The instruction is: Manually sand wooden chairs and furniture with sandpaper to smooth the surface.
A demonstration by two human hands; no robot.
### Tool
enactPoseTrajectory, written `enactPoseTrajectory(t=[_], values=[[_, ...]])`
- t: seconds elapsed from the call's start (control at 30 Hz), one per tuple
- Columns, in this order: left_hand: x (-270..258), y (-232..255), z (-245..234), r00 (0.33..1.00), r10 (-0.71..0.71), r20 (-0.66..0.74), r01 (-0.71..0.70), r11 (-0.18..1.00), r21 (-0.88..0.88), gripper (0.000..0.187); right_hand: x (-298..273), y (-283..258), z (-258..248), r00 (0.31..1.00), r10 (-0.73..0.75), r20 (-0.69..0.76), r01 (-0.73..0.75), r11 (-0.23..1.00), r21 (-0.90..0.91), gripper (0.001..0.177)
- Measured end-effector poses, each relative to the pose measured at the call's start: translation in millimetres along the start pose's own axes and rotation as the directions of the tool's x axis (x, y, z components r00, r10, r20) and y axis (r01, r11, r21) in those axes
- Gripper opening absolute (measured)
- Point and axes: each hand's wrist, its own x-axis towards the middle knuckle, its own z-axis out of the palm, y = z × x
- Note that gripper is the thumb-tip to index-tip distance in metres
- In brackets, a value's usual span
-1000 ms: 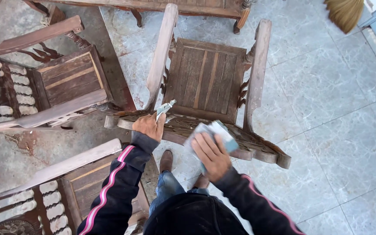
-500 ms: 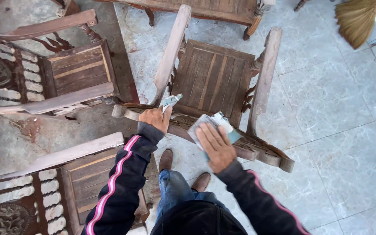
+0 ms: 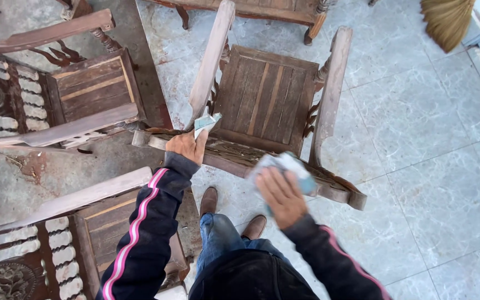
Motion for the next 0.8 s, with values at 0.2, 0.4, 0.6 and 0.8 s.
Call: enactPoseTrajectory(t=[0.2, 0.4, 0.6, 0.8], values=[[1.9, 11.0, -5.3, 0.999, -0.012, -0.034, 0.014, 0.999, 0.047, 0.036, -62.9, 21.9, -42.4, 0.988, 0.155, -0.007, -0.155, 0.987, -0.037, 0.062], [-0.7, 6.1, -2.7, 1.0, 0.016, -0.018, -0.016, 1.0, 0.011, 0.038, -12.3, 0.6, -30.5, 0.982, 0.19, 0.009, -0.19, 0.982, 0.005, 0.062], [2.5, 1.2, 3.2, 0.999, 0.034, -0.041, -0.031, 0.998, 0.051, 0.037, -42.2, 4.5, -39.3, 0.958, 0.271, -0.09, -0.272, 0.962, 0.007, 0.054], [0.0, -9.1, 9.8, 0.999, 0.014, -0.047, -0.007, 0.99, 0.137, 0.039, 37.0, -6.1, -8.5, 0.965, 0.261, -0.025, -0.252, 0.95, 0.186, 0.051]])
